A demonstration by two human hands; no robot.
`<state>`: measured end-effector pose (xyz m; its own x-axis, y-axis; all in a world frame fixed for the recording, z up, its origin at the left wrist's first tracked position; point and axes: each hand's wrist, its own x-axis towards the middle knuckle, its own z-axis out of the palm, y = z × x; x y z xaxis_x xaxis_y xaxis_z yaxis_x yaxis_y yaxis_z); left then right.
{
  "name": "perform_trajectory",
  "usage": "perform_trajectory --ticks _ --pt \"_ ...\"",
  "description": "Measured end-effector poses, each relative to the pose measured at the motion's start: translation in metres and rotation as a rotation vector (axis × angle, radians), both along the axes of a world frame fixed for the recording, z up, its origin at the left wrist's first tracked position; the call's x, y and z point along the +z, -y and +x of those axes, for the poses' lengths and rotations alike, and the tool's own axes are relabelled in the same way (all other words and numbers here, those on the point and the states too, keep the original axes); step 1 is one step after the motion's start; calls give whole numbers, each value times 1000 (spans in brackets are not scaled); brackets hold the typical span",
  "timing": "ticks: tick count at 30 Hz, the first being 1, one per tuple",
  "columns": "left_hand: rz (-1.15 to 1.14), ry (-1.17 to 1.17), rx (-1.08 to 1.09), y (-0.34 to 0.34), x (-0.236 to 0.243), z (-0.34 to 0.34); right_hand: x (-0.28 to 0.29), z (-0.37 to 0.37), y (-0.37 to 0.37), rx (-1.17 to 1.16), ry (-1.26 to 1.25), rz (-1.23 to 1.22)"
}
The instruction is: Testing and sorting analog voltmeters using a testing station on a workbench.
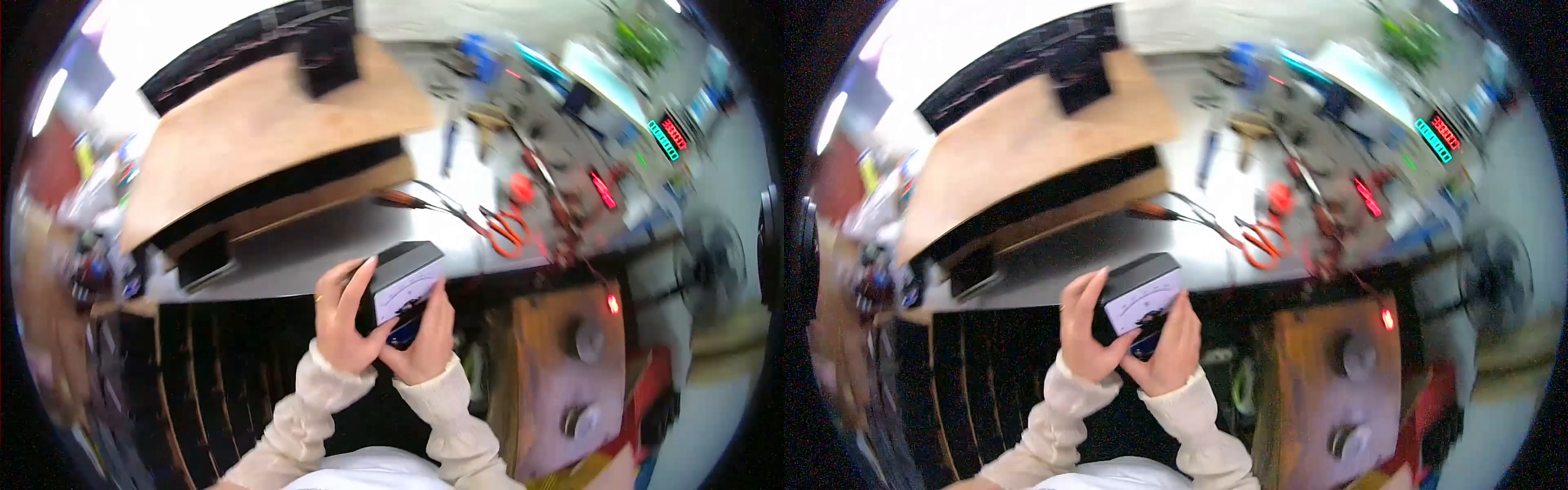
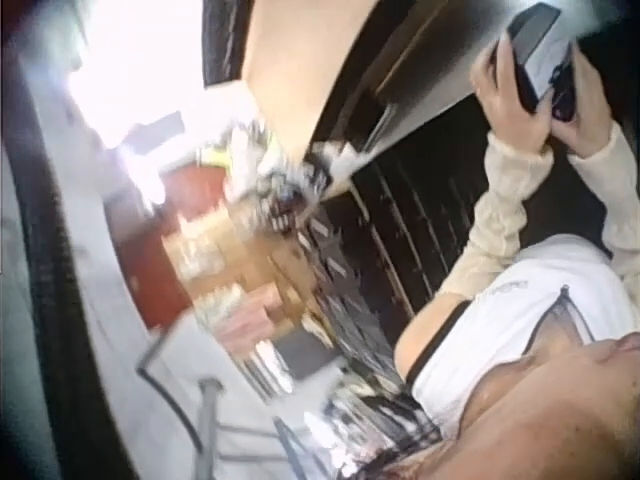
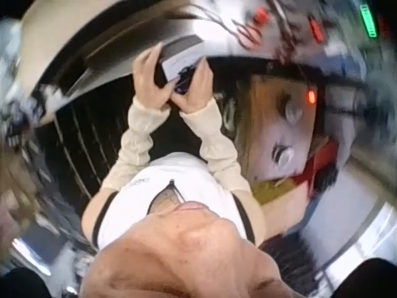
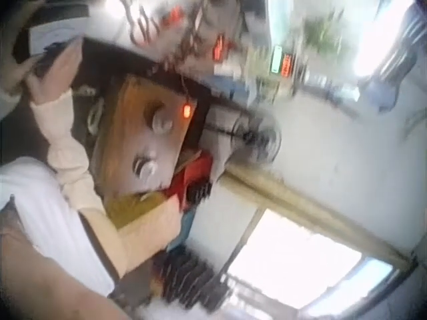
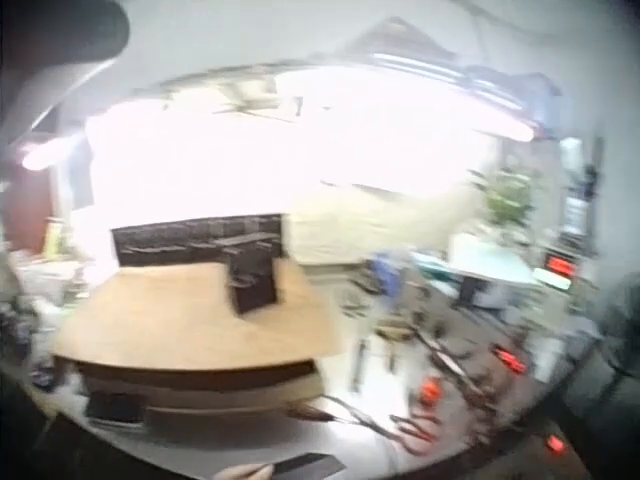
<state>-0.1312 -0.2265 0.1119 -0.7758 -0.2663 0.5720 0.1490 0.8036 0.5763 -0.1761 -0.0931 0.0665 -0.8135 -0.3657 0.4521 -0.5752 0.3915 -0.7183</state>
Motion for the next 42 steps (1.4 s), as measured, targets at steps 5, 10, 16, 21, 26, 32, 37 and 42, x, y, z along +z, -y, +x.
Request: perform_trajectory --ticks 5,10,16,21,26,32,37,42 --pt "96 158 -324 -35 -8 7 -29 6 -121 -488 -162 240" --pt "143 284 -329 -8 -30 17 -33 38 -321 -1425 -99 777" --pt "121 188 -202 15 -25 18 -53 65 -373 -1631 148 1026" --pt "113 146 -177 19 -20 24 -75 32 -320 -1296 -220 651" --pt "137 101 -162 16 -23 33 -12 3 -87 -480 -106 239" --pt "240 158 -39 57 -29 -5 23 7 46 -83 -75 334" --pt "279 150 -167 92 -32 -16 15 0 25 -18 101 69" --pt "327 162 -154 91 -32 -14 8 16 8 -76 157 -20"
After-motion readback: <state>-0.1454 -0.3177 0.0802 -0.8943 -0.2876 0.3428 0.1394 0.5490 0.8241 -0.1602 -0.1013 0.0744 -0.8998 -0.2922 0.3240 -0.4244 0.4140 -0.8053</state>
